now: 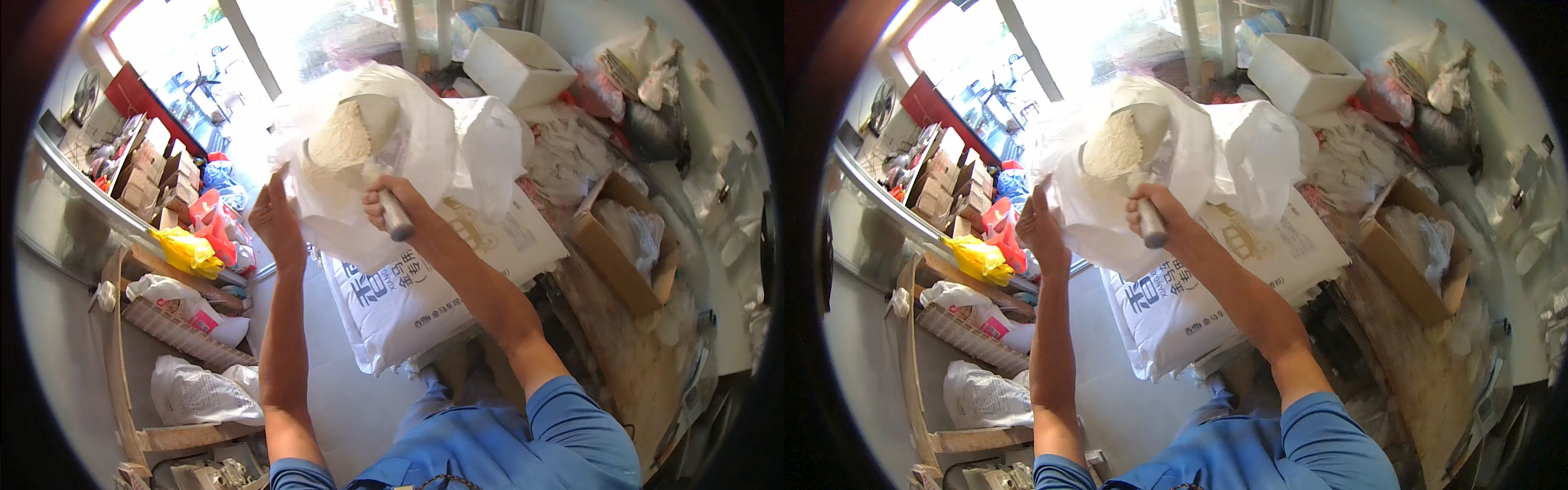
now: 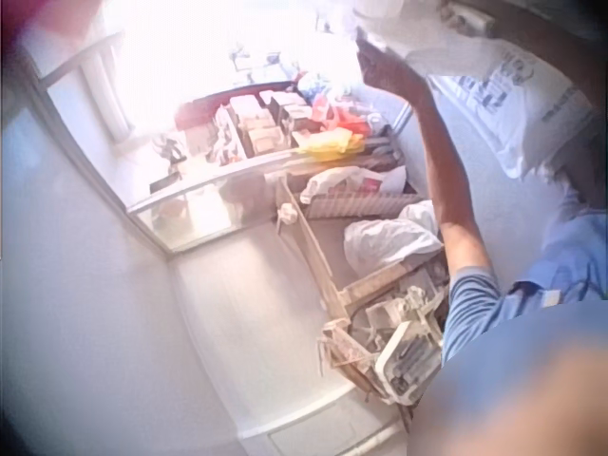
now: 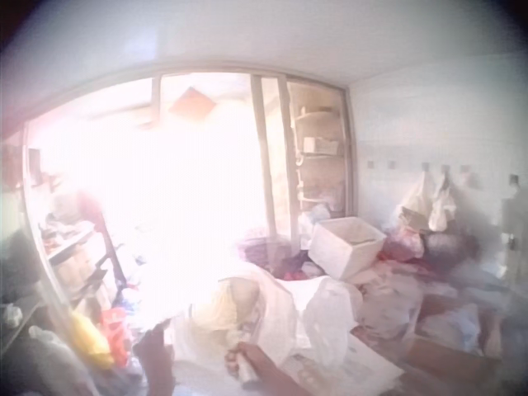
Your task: The person weighs noodles on a digital scale, then moves to a large metal bowl. They add flour and water to the noodles and begin mixing the ingredients by hand to form a dough.
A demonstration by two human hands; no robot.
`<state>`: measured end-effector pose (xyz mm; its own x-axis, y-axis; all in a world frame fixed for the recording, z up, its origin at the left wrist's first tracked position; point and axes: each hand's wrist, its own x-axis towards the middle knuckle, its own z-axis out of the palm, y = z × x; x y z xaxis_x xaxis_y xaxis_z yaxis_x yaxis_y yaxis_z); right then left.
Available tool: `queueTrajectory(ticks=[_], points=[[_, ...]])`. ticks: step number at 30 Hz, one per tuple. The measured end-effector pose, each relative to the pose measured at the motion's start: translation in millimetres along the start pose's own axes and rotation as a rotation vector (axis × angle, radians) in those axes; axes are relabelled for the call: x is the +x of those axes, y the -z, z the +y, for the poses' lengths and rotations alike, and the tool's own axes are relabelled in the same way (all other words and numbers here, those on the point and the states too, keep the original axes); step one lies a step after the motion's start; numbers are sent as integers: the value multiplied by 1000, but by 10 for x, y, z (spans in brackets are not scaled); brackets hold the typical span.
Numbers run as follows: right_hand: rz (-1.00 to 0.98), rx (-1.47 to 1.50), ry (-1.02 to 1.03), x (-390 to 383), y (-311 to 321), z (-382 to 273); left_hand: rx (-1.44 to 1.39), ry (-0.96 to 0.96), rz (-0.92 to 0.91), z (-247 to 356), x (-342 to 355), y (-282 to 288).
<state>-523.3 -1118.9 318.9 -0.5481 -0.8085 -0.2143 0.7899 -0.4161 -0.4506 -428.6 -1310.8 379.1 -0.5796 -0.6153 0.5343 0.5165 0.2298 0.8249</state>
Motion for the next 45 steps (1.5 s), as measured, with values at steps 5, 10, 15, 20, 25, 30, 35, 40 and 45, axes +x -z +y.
queueTrajectory(ticks=[5,10,15,20,25,30,35,40,45], points=[[7,9,-33,-405,-148,189,46,-4,27,31,-56,140],[-17,-6,29,-1060,-110,506,50,20,-7,-312,-170,347],[21,-11,-39,-1964,72,879,1423,-1159,-11,-818,23,845],[-16,6,212,-3098,412,1635,536,-497,-172,-536,-557,579],[10,69,393,-4443,885,2540,176,-519,-242,336,-2098,-350],[297,130,539,-6051,1246,3744,-98,-539,-459,1059,-3439,-957],[551,238,810,-7684,1361,4963,-255,-430,-785,1673,-4757,-1334],[1008,385,971,-8874,1300,6191,-83,-61,-1048,2019,-6142,-1696],[1471,556,996,-9746,1922,7053,-33,25,-1356,2101,-7209,-2062]])
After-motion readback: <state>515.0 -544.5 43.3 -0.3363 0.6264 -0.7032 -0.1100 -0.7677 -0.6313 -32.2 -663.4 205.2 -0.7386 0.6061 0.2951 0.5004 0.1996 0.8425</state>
